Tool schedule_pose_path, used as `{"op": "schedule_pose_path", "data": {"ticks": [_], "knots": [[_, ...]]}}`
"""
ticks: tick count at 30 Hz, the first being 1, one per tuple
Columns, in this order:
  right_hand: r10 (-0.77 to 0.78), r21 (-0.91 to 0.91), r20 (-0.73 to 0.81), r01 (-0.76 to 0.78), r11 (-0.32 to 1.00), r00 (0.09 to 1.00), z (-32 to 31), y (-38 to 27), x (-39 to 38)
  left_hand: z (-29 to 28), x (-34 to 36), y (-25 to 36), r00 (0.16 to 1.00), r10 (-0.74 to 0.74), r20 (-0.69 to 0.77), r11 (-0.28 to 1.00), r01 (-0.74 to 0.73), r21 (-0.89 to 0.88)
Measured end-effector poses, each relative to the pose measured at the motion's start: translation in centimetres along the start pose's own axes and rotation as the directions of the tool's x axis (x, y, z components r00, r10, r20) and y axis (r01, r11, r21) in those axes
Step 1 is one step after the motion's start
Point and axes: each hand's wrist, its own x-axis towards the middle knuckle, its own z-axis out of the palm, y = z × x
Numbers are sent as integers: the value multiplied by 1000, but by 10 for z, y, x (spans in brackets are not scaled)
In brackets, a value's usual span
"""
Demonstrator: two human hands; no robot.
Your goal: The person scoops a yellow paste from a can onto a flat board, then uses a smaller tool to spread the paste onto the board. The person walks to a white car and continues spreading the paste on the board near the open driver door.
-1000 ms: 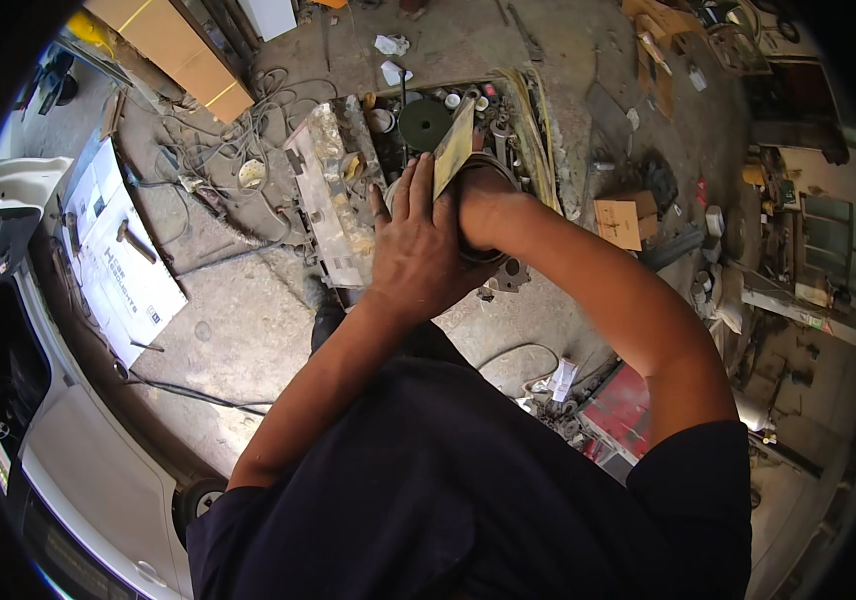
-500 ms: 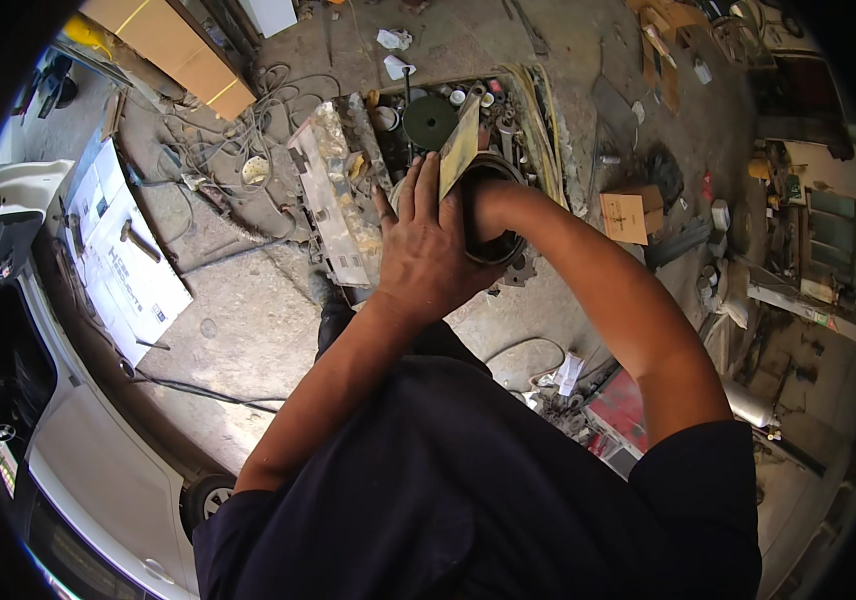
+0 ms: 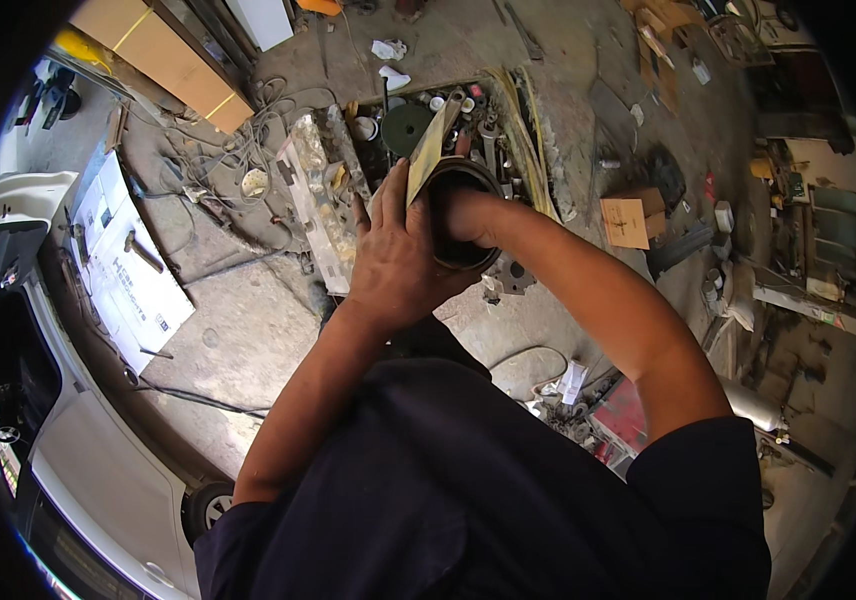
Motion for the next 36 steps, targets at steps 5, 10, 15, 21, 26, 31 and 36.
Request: {"op": "schedule_pose_path", "data": {"ticks": [5, 10, 15, 21, 26, 31, 36], "knots": [[208, 755, -119, -48, 654, 971, 6, -15, -8, 2, -2, 1, 999, -40, 25, 999, 41, -11], [432, 965, -53, -64, 253, 900, 6, -14, -17, -4, -3, 11, 1000, -20, -1, 998, 20, 54], [483, 854, -92, -181, 487, 871, 7, 13, -35, -9, -6, 13, 998, 53, -36, 991, -49, 122], [439, 951, -4, -132, 278, 898, -39, 5, -100, -39, -33, 7, 991, -2, -134, 997, 12, 73], [410, 966, -259, 228, 123, 874, -59, -37, -160, -69, -69, -13, 945, -22, -328, 978, -48, -204], [400, 770, -632, 597, 225, 664, -58, -89, -161, -98, -81, 37, 994, -101, -49, 246, -23, -969], [334, 573, -819, 674, 466, 466, -54, -149, -154, -91, -94, 37, 979, -205, -5, 204, 38, -978]]}}
